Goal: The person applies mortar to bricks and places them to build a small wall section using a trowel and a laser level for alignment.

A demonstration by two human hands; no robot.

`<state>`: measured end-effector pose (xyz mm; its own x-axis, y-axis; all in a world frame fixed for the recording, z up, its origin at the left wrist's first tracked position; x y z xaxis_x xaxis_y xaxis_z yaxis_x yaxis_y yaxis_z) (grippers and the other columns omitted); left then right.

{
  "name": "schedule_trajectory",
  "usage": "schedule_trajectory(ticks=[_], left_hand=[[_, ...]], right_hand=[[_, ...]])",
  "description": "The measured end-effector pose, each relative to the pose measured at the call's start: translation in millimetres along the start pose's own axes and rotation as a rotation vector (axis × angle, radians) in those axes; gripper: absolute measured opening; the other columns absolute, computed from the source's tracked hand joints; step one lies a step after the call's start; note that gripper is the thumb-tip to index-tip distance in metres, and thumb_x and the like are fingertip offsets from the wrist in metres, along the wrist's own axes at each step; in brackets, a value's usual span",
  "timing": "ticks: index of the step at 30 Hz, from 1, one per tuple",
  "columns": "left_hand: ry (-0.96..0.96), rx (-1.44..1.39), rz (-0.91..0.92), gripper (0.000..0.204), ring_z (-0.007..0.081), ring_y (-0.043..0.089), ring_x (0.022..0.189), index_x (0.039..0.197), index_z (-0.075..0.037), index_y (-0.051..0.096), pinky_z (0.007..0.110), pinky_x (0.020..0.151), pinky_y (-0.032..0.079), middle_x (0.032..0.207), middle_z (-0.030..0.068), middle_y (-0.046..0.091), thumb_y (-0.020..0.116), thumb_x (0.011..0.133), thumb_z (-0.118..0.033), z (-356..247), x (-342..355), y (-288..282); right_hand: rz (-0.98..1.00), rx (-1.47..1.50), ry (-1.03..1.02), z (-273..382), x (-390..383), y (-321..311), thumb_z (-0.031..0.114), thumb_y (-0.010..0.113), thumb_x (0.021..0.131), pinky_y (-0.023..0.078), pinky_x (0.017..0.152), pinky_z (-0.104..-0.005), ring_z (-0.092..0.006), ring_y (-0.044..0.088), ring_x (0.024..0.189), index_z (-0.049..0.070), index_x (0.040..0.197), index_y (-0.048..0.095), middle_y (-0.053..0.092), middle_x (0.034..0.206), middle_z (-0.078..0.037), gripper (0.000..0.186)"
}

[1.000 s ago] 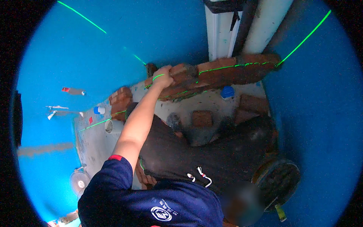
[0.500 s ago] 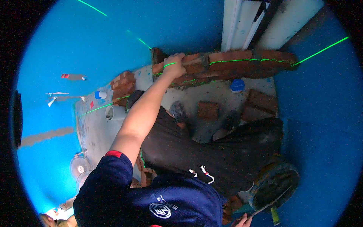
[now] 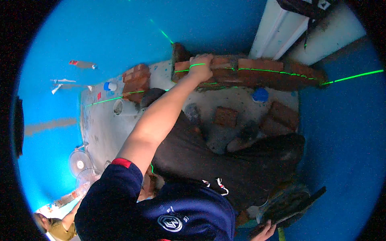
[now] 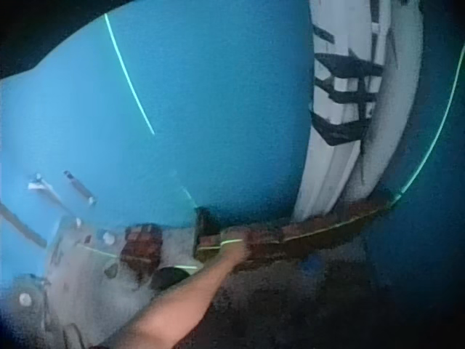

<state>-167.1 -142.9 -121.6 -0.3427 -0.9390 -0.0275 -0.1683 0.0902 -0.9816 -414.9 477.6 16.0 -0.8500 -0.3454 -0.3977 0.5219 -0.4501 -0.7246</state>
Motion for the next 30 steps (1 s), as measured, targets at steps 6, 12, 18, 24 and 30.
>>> schedule_trajectory(ticks=[6,12,18,24,30], left_hand=[[-0.036,-0.009,0.023,0.053,0.0315,0.054,0.108,0.116,-0.016,0.059,0.048,0.090,0.039,0.114,0.0083,0.059,0.071,0.065,-0.013,-4.8,-2.8,-5.6],[-0.071,-0.023,0.122,0.052,0.0298,0.052,0.114,0.120,-0.013,0.057,0.046,0.094,0.037,0.118,0.0100,0.058,0.070,0.070,-0.013,-3.3,-5.2,-6.2],[-0.014,-0.029,0.088,0.051,0.0290,0.052,0.115,0.119,-0.015,0.058,0.047,0.095,0.036,0.120,0.0101,0.058,0.070,0.070,-0.014,-16.0,-2.9,-15.2],[-0.037,-0.060,0.057,0.049,0.0282,0.052,0.115,0.115,-0.015,0.058,0.047,0.094,0.036,0.119,0.0074,0.059,0.073,0.069,-0.015,-11.9,-6.4,-12.8],[-0.018,-0.037,-0.017,0.055,0.0306,0.052,0.113,0.117,-0.014,0.056,0.049,0.091,0.039,0.116,0.0082,0.059,0.076,0.065,-0.014,-9.0,-6.9,-9.6]], right_hand=[[-0.034,0.117,-0.030,10.7,22.9,3.7,0.021,0.051,0.091,0.042,0.096,-0.0375,-0.0297,0.054,0.109,-0.004,0.115,0.062,0.057,0.124,-0.020,0.036],[0.014,0.163,-0.148,33.5,34.7,9.7,0.020,0.054,0.089,0.041,0.097,-0.0374,-0.0282,0.052,0.109,-0.005,0.115,0.062,0.055,0.127,-0.020,0.036],[-0.013,-0.139,-0.317,23.9,60.6,9.7,0.017,0.052,0.095,0.048,0.082,-0.0292,-0.0185,0.055,0.097,0.007,0.122,0.057,0.055,0.121,-0.011,0.029],[0.278,0.437,-0.170,128.3,37.6,52.2,0.020,0.052,0.093,0.028,0.040,-0.0196,-0.0053,0.038,0.044,0.010,0.086,0.051,0.045,0.062,0.003,0.012],[0.425,0.412,-0.214,173.9,17.7,83.2,0.022,0.052,0.094,0.026,0.038,-0.0204,-0.0064,0.035,0.041,0.010,0.076,0.046,0.042,0.058,0.003,0.023]])
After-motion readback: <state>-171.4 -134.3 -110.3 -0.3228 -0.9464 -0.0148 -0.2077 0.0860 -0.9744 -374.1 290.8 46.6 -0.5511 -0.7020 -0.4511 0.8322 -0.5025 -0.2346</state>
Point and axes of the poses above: each hand's wrist, its own x-axis towards the middle knuckle, its own y-axis out of the palm, z = x × y, the point moved 6 cm from there along x, towards the middle knuckle
